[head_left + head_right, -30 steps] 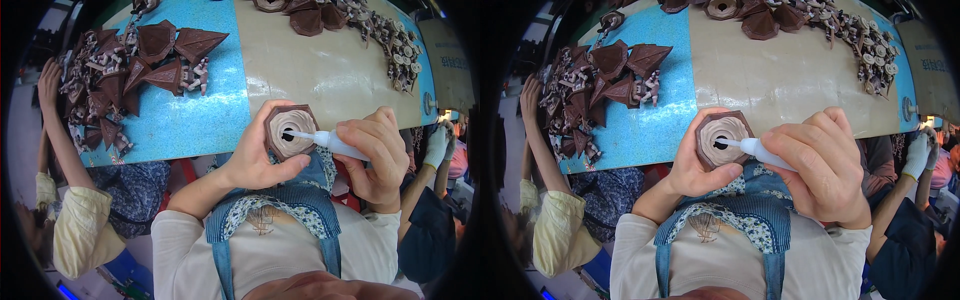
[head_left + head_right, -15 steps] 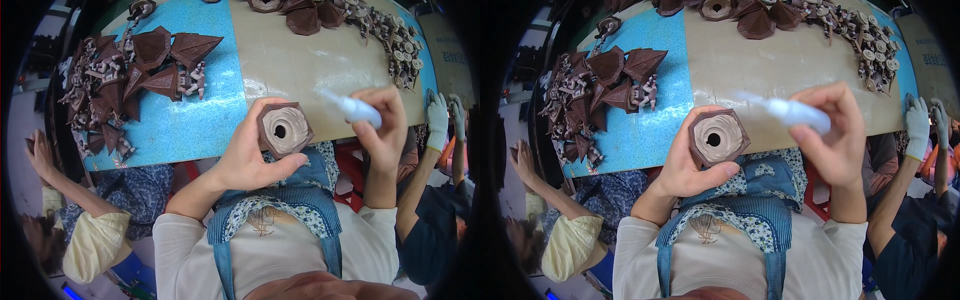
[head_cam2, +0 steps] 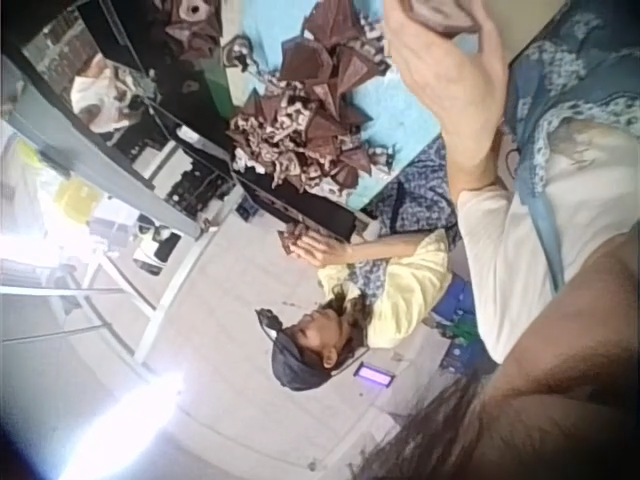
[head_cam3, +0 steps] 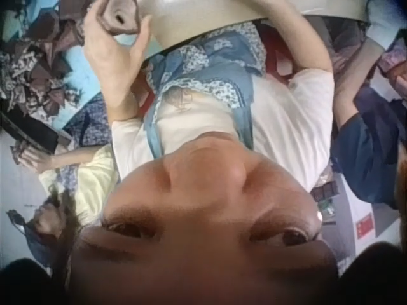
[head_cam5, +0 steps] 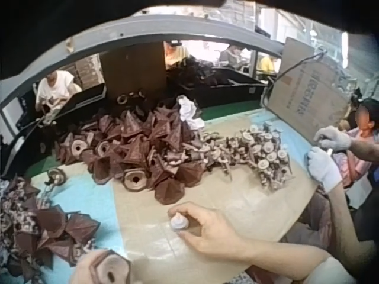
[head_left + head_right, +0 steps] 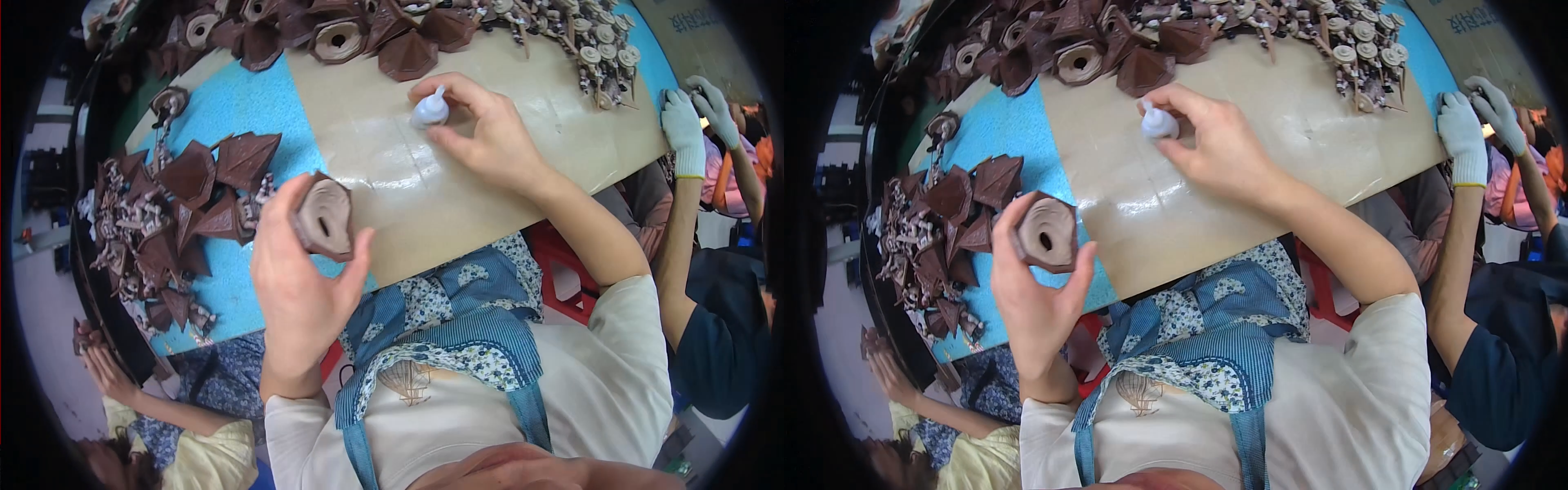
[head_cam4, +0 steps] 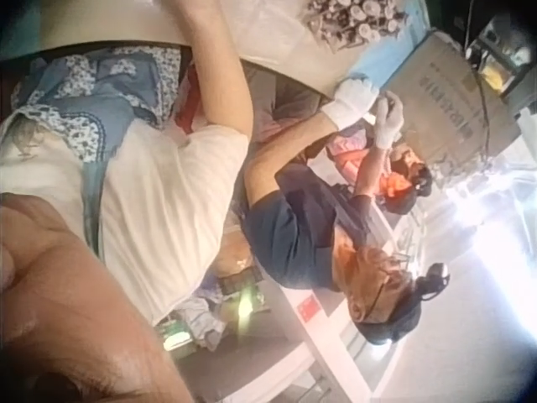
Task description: The person assembles figurines by applying glue to the bases from a bottle, pressing figurine pieces into the bases by hand, wiping them with a cloth, and trimming parts with pliers.
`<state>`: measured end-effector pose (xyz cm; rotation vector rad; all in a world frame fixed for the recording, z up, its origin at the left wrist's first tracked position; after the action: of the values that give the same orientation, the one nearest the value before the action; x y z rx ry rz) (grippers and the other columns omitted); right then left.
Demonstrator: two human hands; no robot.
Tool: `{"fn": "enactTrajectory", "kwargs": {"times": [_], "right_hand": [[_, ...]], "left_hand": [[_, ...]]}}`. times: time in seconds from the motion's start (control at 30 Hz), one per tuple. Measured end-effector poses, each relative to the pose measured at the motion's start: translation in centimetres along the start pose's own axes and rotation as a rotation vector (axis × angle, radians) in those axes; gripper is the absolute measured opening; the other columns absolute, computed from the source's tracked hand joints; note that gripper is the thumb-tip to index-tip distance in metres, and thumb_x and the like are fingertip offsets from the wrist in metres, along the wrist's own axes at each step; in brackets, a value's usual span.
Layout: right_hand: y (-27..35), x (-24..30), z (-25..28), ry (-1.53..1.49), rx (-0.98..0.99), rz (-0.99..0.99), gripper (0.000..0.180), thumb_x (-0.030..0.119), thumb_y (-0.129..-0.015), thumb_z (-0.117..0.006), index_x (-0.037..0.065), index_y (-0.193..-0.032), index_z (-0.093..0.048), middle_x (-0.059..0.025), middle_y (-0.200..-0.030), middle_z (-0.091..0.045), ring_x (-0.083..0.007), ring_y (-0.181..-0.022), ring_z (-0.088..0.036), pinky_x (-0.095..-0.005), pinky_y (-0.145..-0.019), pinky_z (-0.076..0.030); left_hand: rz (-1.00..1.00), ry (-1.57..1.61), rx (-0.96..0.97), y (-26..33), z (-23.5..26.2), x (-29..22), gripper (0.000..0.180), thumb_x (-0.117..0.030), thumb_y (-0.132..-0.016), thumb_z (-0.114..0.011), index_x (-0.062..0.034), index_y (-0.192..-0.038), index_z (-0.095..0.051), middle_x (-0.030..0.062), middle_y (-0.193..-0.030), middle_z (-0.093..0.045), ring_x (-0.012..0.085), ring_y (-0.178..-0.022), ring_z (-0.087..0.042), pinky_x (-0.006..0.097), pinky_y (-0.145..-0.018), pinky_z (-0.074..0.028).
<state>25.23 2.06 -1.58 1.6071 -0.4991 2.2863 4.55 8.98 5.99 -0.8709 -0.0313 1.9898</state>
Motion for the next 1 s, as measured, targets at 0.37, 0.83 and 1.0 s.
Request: {"fn": "enactTrajectory", "kwargs": {"times": [0.37,0.83,1.0], "right_hand": [[-5.9,0.6,12.9,0.972,-0.386,0.136,0.037,0.001,-0.075,-0.055,-0.002,-0.113,-0.056,-0.021,-0.11,-0.056,-0.0346,-0.106,-0.053,-0.0412,-0.095,-0.042],[4.0,-0.5,9.1,0.767,-0.208,0.114,0.02,0.009,-0.085,-0.063,0.001,-0.103,-0.058,-0.0174,-0.113,-0.058,-0.0231,-0.08,-0.062,-0.032,-0.076,-0.049],[6.0,-2.8,10.3,0.419,-0.37,-0.191,0.045,0.007,-0.079,-0.071,0.002,-0.119,-0.052,-0.0104,-0.102,-0.059,-0.016,-0.085,-0.057,-0.0289,-0.077,-0.047]], "left_hand": [[-0.117,0.204,0.005,-0.7,0.6,-1.0,0.076,-0.006,-0.07,-0.068,0.0081,-0.136,-0.035,0.0229,-0.123,-0.045,0.0349,-0.112,-0.048,0.04,-0.099,-0.037],[-0.247,0.254,-0.387,1.2,1.8,-0.5,0.065,0.005,-0.07,-0.073,-0.0028,-0.121,-0.033,0.0231,-0.125,-0.043,0.0284,-0.111,-0.053,0.037,-0.095,-0.047],[-0.341,0.218,-0.532,1.8,2.6,-0.3,0.075,0.004,-0.068,-0.077,-0.0104,-0.121,-0.027,0.021,-0.122,-0.042,0.0333,-0.114,-0.052,0.039,-0.093,-0.051]]}}
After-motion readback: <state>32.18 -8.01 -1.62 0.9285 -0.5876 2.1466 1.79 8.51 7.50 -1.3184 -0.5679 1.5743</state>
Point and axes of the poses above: each hand's wrist, its own y-axis away from the middle knuckle, its own z-axis out of the back of the hand, x = y × z, the point moved 7 cm from there along -y, towards the middle knuckle
